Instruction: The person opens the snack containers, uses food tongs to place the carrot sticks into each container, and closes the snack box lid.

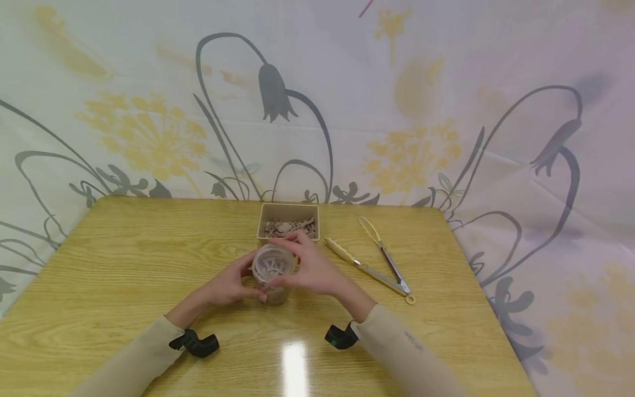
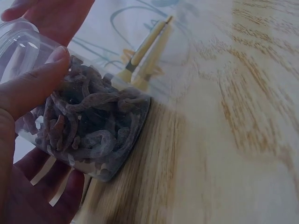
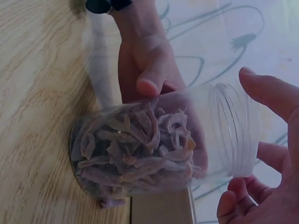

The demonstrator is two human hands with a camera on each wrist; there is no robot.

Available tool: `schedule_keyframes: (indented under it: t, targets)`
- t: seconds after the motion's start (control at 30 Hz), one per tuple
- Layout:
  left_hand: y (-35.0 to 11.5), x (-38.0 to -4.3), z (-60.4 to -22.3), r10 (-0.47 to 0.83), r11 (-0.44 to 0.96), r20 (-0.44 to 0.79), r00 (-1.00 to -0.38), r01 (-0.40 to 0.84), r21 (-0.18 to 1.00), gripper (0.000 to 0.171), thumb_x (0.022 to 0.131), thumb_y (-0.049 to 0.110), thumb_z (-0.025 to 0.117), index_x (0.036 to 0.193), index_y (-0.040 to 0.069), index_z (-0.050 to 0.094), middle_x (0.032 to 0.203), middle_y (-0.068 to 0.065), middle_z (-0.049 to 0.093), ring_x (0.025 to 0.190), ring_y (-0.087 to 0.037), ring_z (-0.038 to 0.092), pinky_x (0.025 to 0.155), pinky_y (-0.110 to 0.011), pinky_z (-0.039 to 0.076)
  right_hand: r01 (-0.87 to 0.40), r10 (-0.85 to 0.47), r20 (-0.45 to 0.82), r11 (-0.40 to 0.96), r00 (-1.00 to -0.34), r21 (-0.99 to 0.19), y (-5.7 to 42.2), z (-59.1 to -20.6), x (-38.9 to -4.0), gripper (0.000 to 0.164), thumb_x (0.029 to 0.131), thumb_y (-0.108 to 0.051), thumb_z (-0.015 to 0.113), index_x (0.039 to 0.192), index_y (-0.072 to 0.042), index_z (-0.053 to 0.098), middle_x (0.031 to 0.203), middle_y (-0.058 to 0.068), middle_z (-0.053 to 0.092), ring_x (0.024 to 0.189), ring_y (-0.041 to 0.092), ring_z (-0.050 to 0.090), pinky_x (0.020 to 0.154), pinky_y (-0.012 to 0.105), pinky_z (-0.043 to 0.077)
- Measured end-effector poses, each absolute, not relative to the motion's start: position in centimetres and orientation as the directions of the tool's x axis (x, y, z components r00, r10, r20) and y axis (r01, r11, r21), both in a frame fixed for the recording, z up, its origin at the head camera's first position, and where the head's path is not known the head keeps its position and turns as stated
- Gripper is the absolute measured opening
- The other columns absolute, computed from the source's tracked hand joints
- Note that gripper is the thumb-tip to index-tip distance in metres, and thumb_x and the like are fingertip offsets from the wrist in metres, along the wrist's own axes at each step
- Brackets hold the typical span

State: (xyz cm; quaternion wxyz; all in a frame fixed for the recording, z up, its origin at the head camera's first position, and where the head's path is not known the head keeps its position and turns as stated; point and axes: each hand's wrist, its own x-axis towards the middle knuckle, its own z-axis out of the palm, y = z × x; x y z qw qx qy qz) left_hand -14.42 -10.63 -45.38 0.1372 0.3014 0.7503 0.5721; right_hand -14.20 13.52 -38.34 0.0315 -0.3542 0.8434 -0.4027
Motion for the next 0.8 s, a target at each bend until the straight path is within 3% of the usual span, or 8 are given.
schedule_keyframes:
  t: [0.3, 0.8]
  targets:
    - [-10.69, -14.29, -45.43, 0.608, 0.163, 0.089, -0.789, 0.234, 0.958, 0.091, 0.078, 0.013, 0.087, 0.154, 0.014, 0.037, 0.140, -0.011, 0.050, 0.115, -0.034, 0.056, 0.096, -0.049, 0.047, -0.565, -0.623, 0.215, 0.441, -0.752, -0.698, 12.92, -38.69, -14.34, 0.074, 0.078, -0.027, 0.086, 0.143, -0.011, 0.056, 0.125, 0.008, 0.045, 0.102, 0.021, 0.048, 0.076, 0.033, 0.045]
    - [-10.60, -14.13, -45.29, 0.579, 0.210, 0.098, -0.809, 0.264, 0.942, 0.088, 0.078, 0.017, 0.087, 0.153, 0.010, 0.040, 0.138, -0.010, 0.054, 0.112, -0.029, 0.055, 0.093, -0.047, 0.048, -0.540, -0.629, 0.189, 0.431, -0.755, -0.723, 12.81, -38.44, -14.30, 0.073, 0.076, -0.023, 0.087, 0.142, -0.010, 0.057, 0.123, 0.009, 0.042, 0.100, 0.026, 0.047, 0.076, 0.032, 0.046]
